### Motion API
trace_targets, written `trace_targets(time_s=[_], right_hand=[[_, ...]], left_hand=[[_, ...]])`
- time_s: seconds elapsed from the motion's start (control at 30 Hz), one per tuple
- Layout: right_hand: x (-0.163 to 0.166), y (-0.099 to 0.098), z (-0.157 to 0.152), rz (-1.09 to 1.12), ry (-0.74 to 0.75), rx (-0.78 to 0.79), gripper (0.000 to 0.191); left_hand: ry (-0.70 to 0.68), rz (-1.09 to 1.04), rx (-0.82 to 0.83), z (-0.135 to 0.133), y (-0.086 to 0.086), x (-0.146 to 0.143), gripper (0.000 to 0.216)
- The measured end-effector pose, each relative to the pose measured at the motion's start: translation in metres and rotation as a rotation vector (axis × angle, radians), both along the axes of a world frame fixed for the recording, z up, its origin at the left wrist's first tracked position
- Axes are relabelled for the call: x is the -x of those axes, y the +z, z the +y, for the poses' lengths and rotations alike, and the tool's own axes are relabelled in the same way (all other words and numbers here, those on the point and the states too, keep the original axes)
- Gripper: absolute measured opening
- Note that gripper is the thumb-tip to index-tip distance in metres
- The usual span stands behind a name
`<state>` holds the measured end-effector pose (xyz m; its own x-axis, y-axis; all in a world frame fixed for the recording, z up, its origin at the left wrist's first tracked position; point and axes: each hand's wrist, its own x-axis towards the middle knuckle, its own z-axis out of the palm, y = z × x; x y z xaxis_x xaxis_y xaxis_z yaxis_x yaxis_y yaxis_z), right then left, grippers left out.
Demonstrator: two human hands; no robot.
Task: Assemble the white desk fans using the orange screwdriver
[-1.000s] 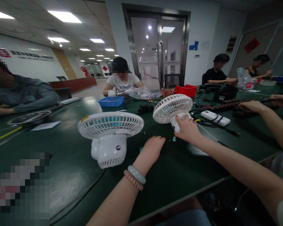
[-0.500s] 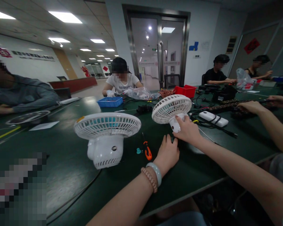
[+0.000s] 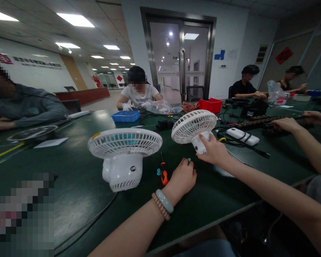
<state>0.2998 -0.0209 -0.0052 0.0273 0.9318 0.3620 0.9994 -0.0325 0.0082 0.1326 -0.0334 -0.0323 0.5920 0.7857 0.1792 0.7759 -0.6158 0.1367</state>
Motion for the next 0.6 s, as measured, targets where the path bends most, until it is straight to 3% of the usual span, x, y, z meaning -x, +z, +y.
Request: trace_targets(time_s=[0.27,0.47,0.6], right_hand=[[0.019,0.0,-0.012,0.04,0.06,-0.014,0.078],[0.016,-0.007,-0.012,0.043,0.065,-0.068,0.08],[0.01,-0.01,-0.009,0.06,0.144,-0.163,0.073]], left_hand=[[0.022,0.038,-0.023,0.006,0.006,0.012,0.026],[0.017,0.062,-0.043,0.014,0.01,0.011,0.021],[0.057,0.022,-0.097,0.015,0.011,0.012,0.018]])
